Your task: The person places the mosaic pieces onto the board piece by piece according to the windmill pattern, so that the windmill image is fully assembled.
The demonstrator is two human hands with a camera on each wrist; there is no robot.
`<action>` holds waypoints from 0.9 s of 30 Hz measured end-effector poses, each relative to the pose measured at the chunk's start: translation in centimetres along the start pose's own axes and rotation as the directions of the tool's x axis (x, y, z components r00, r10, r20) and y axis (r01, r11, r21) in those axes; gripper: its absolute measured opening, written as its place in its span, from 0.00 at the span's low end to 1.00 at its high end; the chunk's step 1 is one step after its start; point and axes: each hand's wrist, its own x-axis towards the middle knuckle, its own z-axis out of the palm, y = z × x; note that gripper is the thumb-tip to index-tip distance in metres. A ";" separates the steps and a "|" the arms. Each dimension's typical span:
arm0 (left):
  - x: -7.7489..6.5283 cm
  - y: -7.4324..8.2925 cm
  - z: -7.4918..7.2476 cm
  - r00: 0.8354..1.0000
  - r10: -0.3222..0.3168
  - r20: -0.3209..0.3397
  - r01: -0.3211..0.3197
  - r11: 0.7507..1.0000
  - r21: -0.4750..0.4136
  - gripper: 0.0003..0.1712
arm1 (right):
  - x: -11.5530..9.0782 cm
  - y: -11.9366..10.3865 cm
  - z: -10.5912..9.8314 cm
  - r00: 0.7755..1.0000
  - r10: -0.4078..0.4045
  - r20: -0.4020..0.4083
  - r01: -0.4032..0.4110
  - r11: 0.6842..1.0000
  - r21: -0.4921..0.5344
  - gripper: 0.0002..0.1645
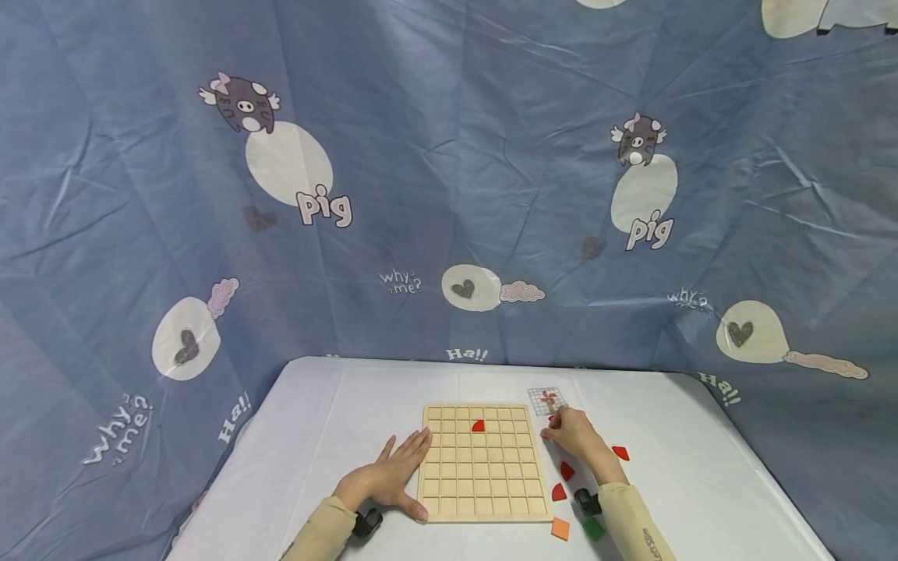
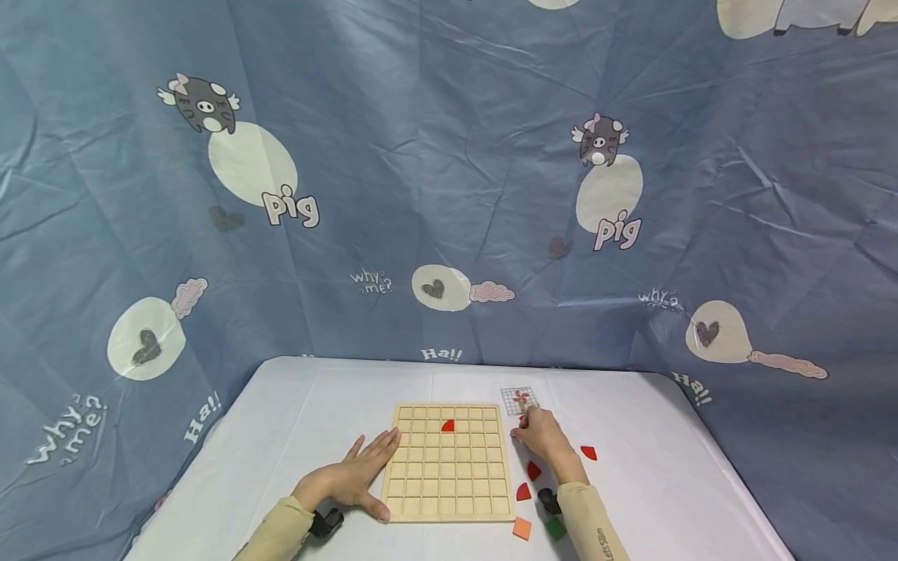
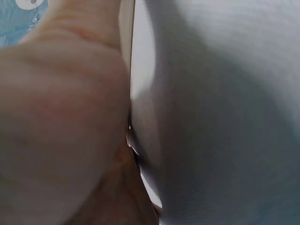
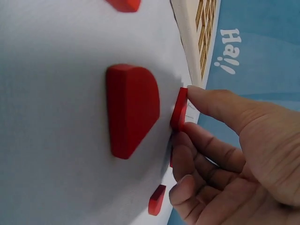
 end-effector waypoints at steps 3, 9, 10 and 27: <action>0.0 0.0 0.1 1.000 0.004 -0.001 -0.004 1.000 0.004 0.79 | 0.0 0.0 -0.1 0.998 -0.058 0.011 0.058 0.998 0.023 0.08; 0.1 -0.1 0.1 1.000 0.001 0.002 -0.001 1.000 -0.004 0.80 | -0.1 0.1 -0.3 0.989 -0.147 0.024 0.146 0.989 0.030 0.12; 0.1 -0.1 0.1 1.000 0.001 0.002 -0.001 1.000 -0.005 0.80 | -0.2 0.1 -0.3 0.988 -0.151 0.025 0.150 0.988 0.028 0.13; 0.0 0.1 0.0 1.000 -0.005 0.008 0.005 1.000 -0.013 0.79 | -0.4 0.5 -0.2 0.990 -0.139 0.035 0.137 0.990 0.038 0.14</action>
